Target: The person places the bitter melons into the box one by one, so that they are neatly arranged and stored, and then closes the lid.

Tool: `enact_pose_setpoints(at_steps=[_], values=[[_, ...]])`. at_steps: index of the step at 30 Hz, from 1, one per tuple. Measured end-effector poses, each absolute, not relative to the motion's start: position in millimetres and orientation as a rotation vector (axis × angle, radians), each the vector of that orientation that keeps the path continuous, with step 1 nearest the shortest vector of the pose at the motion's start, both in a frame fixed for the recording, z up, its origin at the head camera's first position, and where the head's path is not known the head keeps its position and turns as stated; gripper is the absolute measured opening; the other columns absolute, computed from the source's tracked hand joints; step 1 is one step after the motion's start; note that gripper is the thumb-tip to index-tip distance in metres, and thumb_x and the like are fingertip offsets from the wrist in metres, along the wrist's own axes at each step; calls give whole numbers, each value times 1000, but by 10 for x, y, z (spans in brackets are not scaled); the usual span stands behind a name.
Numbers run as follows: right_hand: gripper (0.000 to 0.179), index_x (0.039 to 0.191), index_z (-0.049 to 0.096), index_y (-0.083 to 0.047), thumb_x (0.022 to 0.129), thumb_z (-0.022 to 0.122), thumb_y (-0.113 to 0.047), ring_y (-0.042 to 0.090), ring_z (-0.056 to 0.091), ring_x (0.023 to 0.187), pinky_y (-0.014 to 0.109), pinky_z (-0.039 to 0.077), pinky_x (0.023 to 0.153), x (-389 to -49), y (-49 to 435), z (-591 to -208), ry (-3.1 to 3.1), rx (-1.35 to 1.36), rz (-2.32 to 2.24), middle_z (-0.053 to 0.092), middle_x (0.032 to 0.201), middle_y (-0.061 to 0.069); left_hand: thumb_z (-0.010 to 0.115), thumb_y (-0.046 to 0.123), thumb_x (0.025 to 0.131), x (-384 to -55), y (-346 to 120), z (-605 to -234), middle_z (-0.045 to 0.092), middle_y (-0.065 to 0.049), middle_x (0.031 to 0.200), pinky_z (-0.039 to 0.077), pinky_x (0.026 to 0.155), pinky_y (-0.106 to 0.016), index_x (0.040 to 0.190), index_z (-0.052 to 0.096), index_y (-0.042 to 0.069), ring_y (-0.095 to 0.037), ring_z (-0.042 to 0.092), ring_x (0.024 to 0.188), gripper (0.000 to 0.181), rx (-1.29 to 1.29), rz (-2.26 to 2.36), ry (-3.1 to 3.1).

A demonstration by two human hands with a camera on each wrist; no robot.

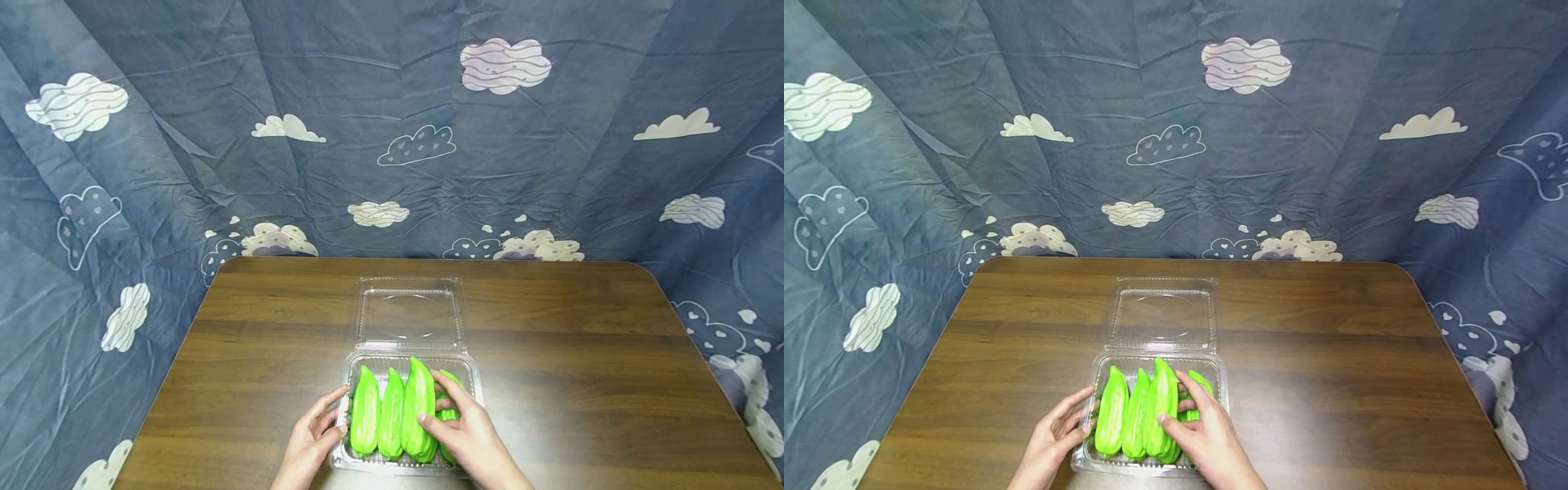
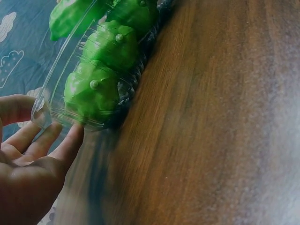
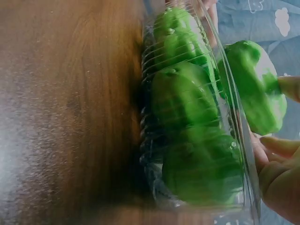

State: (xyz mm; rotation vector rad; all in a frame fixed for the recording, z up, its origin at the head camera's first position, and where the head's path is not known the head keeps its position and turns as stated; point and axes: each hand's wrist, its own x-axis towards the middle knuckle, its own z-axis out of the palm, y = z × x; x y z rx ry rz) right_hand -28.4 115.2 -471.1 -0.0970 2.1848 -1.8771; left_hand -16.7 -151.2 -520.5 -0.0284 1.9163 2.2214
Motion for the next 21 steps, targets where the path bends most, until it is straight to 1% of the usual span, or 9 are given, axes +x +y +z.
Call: enact_pose_setpoints(at_steps=[4,7,10,12,15,16,17,19,21], values=[[74,147,41,-8,83,77,-16,19,66,84,27,58,64,-310,1098,-4714,2382,-117,-1734,53,129,16,57,-13,82,-168,-1501,-5209,47,-30,140,49,94,-27,142,45,-6,-19,58,118,61,-13,2238,1934],[69,143,47,-12,82,78,-20,15,63,88,26,56,64,-314,1069,-4702,2494,-129,-1616,55,130,10,56,-14,82,-166,-1500,-5207,46,-30,141,50,93,-27,141,45,-6,-17,59,117,61,-10,2247,1936],[62,139,52,-16,83,77,-27,13,62,89,26,53,68,-310,1040,-4686,2569,-119,-1521,60,122,2,56,-14,82,-163,-1504,-5201,46,-30,141,49,93,-26,141,46,-6,-18,59,116,60,-18,2249,1930],[60,137,54,-16,83,76,-32,12,61,88,28,51,72,-310,1018,-4675,2628,-111,-1453,63,111,-1,56,-14,83,-161,-1507,-5199,46,-30,140,49,93,-26,141,45,-6,-18,58,117,60,-21,2246,1926],[64,137,54,-14,82,76,-37,13,60,89,33,50,73,-303,974,-4659,2682,-99,-1390,63,102,-4,56,-14,83,-153,-1507,-5195,45,-30,141,49,94,-26,142,44,-6,-19,58,117,60,-25,2239,1925],[65,138,53,-13,82,76,-37,13,60,89,34,50,73,-300,958,-4655,2702,-102,-1367,64,102,-3,56,-13,83,-150,-1506,-5193,45,-30,141,49,94,-26,142,44,-6,-19,58,117,60,-27,2235,1927],[66,139,52,-13,82,76,-38,14,60,90,35,50,73,-297,942,-4654,2715,-108,-1350,64,103,-2,56,-13,83,-147,-1504,-5192,45,-30,141,49,94,-26,142,44,-5,-19,58,117,60,-29,2232,1930],[67,141,51,-14,82,76,-37,14,60,93,36,50,73,-290,911,-4655,2735,-120,-1330,63,113,-1,56,-13,84,-145,-1500,-5190,46,-30,141,48,94,-25,142,44,-5,-19,58,118,60,-31,2229,1930],[67,141,51,-15,83,75,-37,14,61,94,37,50,74,-288,889,-4663,2760,-138,-1306,62,119,0,56,-13,84,-148,-1496,-5190,47,-31,139,48,94,-25,142,44,-6,-19,58,117,60,-30,2230,1929]])
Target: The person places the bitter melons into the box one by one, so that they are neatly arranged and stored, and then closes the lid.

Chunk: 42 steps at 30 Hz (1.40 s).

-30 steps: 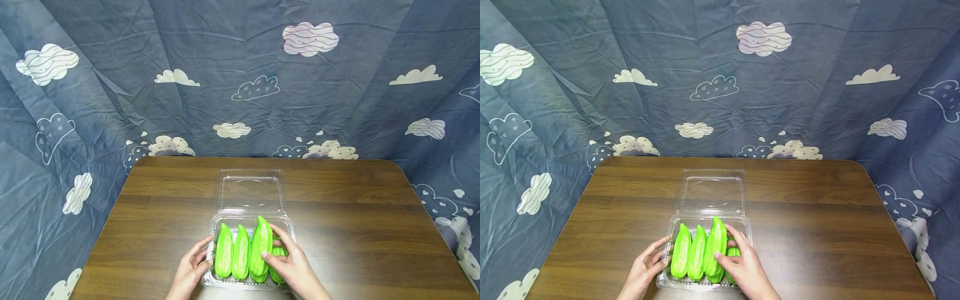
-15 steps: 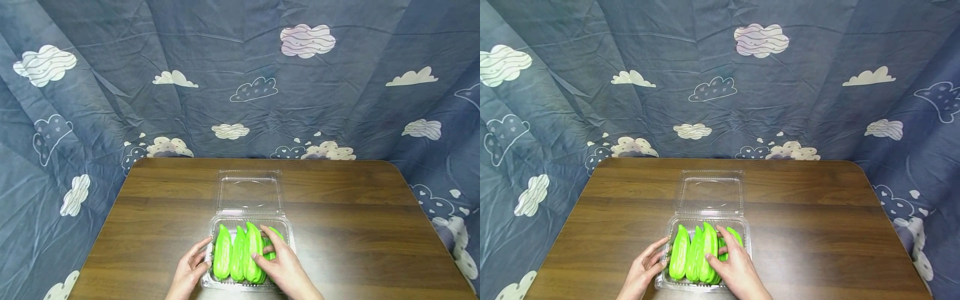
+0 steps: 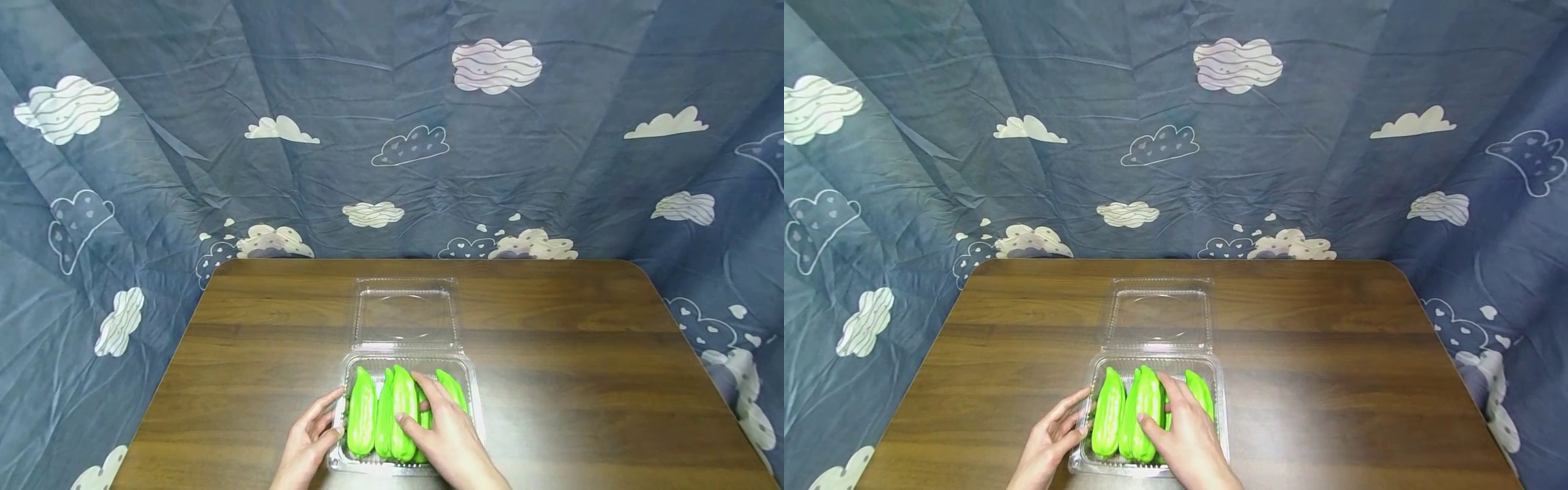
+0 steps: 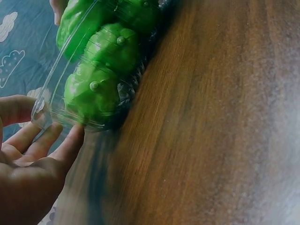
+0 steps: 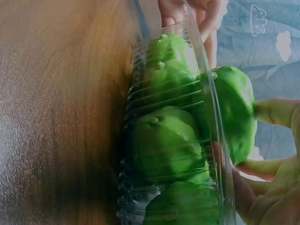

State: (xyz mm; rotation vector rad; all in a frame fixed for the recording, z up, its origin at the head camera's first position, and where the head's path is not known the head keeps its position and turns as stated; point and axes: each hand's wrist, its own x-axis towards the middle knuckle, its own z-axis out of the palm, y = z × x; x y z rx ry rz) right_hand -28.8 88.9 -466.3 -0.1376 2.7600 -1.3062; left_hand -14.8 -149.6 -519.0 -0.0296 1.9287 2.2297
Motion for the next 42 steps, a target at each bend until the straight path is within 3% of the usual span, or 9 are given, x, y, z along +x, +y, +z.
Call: enact_pose_setpoints(at_steps=[8,14,19,21,24,27,31,42], values=[[68,143,50,-17,84,73,-43,15,60,95,38,50,75,-290,873,-4704,2748,-128,-1325,61,121,-1,54,-13,84,-168,-1508,-5196,51,-34,133,49,94,-25,142,41,-9,-17,59,116,60,-12,2241,1918],[71,145,47,-17,84,74,-43,13,58,92,37,50,73,-284,896,-4696,2705,-101,-1335,61,109,-2,55,-13,84,-152,-1508,-5198,47,-33,138,49,94,-25,143,42,-8,-15,58,117,60,-17,2230,1922],[70,145,47,-18,85,74,-42,5,57,72,30,51,68,-274,962,-4654,2668,-93,-1379,60,101,0,55,-12,85,-150,-1503,-5194,47,-33,137,48,94,-25,143,41,-8,-15,58,117,60,-19,2236,1915],[67,144,47,-18,86,74,-39,5,56,61,26,50,59,-272,994,-4649,2631,-88,-1447,59,101,3,55,-12,85,-152,-1503,-5191,48,-33,136,48,94,-25,143,41,-8,-15,58,117,60,-19,2237,1915],[61,142,51,-18,87,74,-30,8,58,61,24,52,57,-277,1049,-4667,2602,-111,-1582,60,106,6,55,-12,85,-154,-1503,-5190,48,-33,137,48,94,-25,143,42,-8,-17,58,117,60,-15,2236,1920],[57,140,54,-17,87,75,-17,12,62,72,26,56,63,-297,1115,-4715,2640,-209,-1709,61,118,5,55,-13,84,-155,-1504,-5193,48,-33,137,49,94,-25,142,42,-8,-18,58,117,60,-11,2237,1924],[55,137,56,-13,85,75,-6,16,64,84,29,57,74,-365,1235,-4784,2824,-407,-1749,61,121,4,55,-13,84,-157,-1500,-5204,47,-33,138,49,94,-25,142,43,-8,-16,59,116,60,2,2242,1928],[55,134,59,-7,81,73,1,25,58,105,27,46,90,-746,1550,-4936,3080,-713,-1758,61,127,6,56,-12,85,-164,-1492,-5215,46,-31,140,49,94,-24,141,45,-7,-16,59,116,57,-2,2251,1941]])
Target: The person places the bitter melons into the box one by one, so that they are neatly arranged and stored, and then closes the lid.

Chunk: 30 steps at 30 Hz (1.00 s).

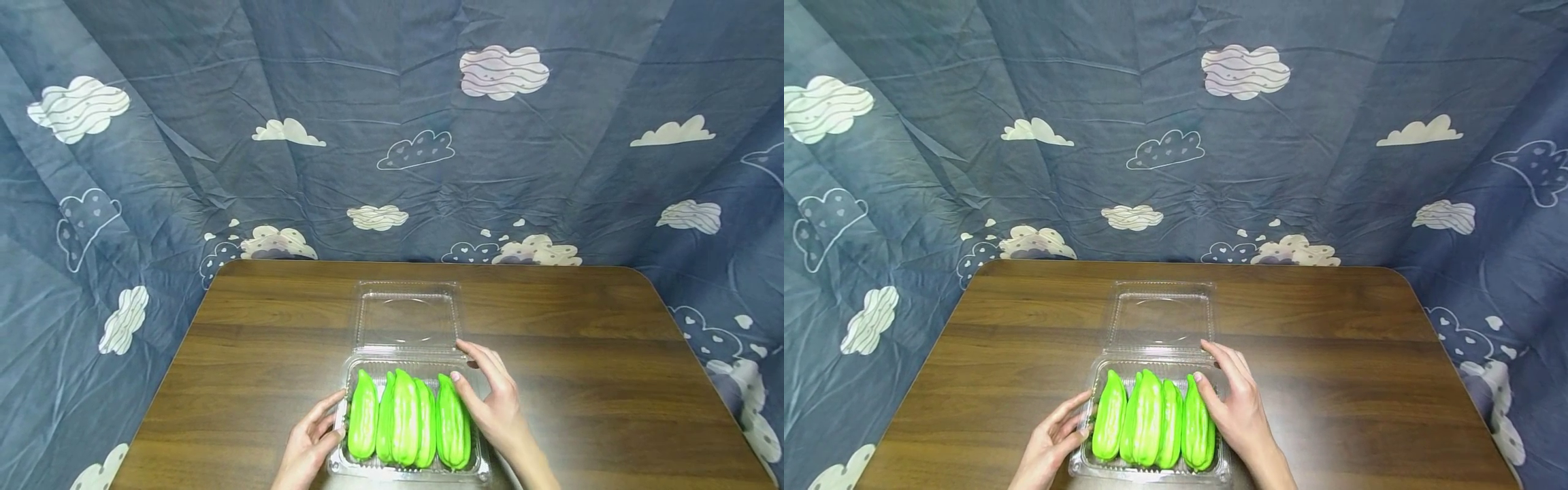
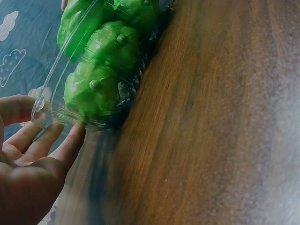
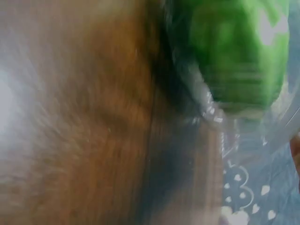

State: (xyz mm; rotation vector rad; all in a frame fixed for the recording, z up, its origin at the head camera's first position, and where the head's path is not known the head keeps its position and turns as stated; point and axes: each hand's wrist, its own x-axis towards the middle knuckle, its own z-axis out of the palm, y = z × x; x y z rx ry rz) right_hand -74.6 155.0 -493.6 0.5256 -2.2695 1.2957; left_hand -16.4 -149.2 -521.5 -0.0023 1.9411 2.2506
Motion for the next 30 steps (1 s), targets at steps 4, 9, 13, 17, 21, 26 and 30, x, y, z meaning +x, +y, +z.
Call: enact_pose_setpoints(at_steps=[4,9,13,17,21,26,30], values=[[54,135,58,-7,83,73,0,20,54,111,29,44,93,-866,1607,-4979,-2291,481,1320,58,132,5,57,-11,86,-165,-1492,-5214,47,-31,139,49,94,-25,141,45,-6,-17,59,116,57,-16,2236,1946],[51,137,56,-7,88,70,-1,24,53,115,28,42,97,-1032,1667,-4987,-2321,394,1404,56,134,7,58,-9,86,-183,-1496,-5228,49,-29,139,48,94,-24,142,45,-4,-17,59,117,58,-48,2195,1960],[47,138,55,-8,92,67,-6,25,52,120,30,42,99,-1184,1718,-4955,-2342,331,1490,57,135,8,58,-8,87,-193,-1499,-5226,50,-29,138,48,94,-25,143,45,-4,-16,59,117,58,-51,2196,1948],[47,141,51,-8,96,64,-15,30,52,123,42,43,101,-1323,1772,-4947,-2429,258,1552,54,138,10,58,-9,87,-182,-1496,-5214,51,-31,135,49,93,-25,142,44,-6,-16,59,116,57,-37,2222,1928],[52,145,44,-5,98,61,-21,39,51,123,50,41,103,-1446,1812,-4991,-2513,174,1655,49,141,19,58,-9,87,-170,-1491,-5206,49,-31,137,48,93,-24,142,44,-6,-16,59,116,57,-36,2240,1915],[56,147,37,2,100,57,-22,39,52,123,50,42,103,-1563,1822,-5061,-2606,62,1762,49,139,29,58,-10,88,-163,-1488,-5205,48,-30,138,48,93,-24,142,44,-6,-17,58,117,57,-45,2253,1905],[57,147,32,9,101,53,-18,40,51,123,43,47,100,-1640,1811,-5102,-2564,-11,1970,44,141,33,58,-10,88,-162,-1489,-5202,50,-30,137,48,93,-24,142,44,-6,-18,58,117,57,-54,2243,1913]])
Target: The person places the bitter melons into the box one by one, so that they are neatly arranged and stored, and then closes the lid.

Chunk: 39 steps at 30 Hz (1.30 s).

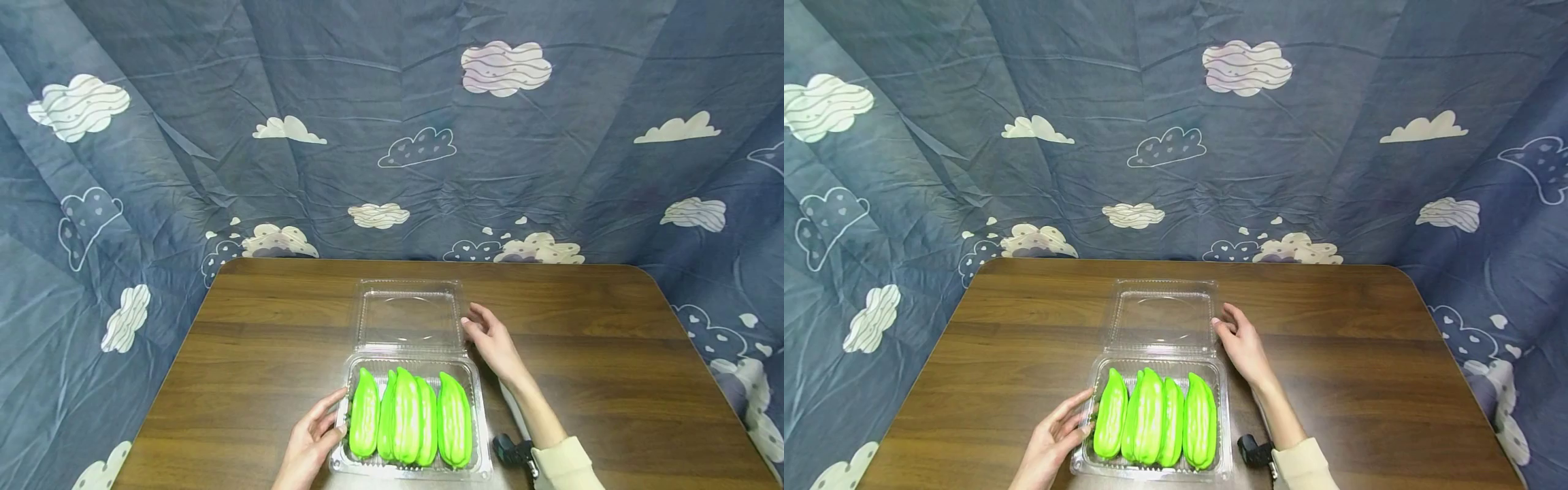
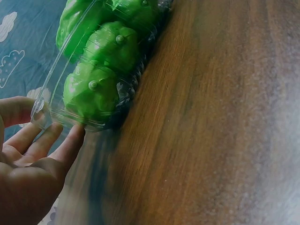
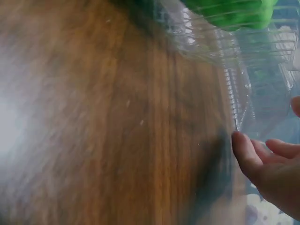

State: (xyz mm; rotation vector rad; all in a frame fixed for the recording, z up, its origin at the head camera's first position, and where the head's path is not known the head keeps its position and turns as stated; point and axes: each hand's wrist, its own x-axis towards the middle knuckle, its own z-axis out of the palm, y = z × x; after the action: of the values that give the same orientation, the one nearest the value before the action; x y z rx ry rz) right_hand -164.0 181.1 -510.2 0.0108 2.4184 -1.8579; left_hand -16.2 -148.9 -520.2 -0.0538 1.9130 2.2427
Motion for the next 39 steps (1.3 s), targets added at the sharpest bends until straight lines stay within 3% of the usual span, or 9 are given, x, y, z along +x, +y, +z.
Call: enact_pose_setpoints(at_steps=[6,13,26,39], values=[[56,147,28,11,103,48,-17,34,60,111,32,56,84,-1731,1818,-5152,2059,165,-2066,44,138,34,58,-10,87,-175,-1488,-5189,48,-30,139,49,93,-24,142,45,-6,-21,58,117,56,-45,2242,1926],[53,145,25,14,106,42,-19,19,68,95,31,57,81,-1783,1872,-5193,1748,186,-2173,55,132,27,58,-10,87,-172,-1486,-5183,49,-32,137,48,94,-25,142,43,-7,-20,58,117,58,-53,2240,1910],[58,150,18,11,106,43,-16,18,66,98,32,56,85,-1842,1931,-5191,1637,59,-2193,49,138,28,58,-10,86,-167,-1490,-5185,51,-31,135,48,93,-24,143,43,-7,-19,58,117,59,-66,2234,1904],[53,151,21,5,105,43,-8,19,63,102,37,55,88,-1828,1924,-5079,1679,-115,-2269,43,144,27,58,-10,86,-163,-1499,-5201,51,-31,135,48,94,-25,143,44,-6,-21,58,118,58,-60,2239,1906]])
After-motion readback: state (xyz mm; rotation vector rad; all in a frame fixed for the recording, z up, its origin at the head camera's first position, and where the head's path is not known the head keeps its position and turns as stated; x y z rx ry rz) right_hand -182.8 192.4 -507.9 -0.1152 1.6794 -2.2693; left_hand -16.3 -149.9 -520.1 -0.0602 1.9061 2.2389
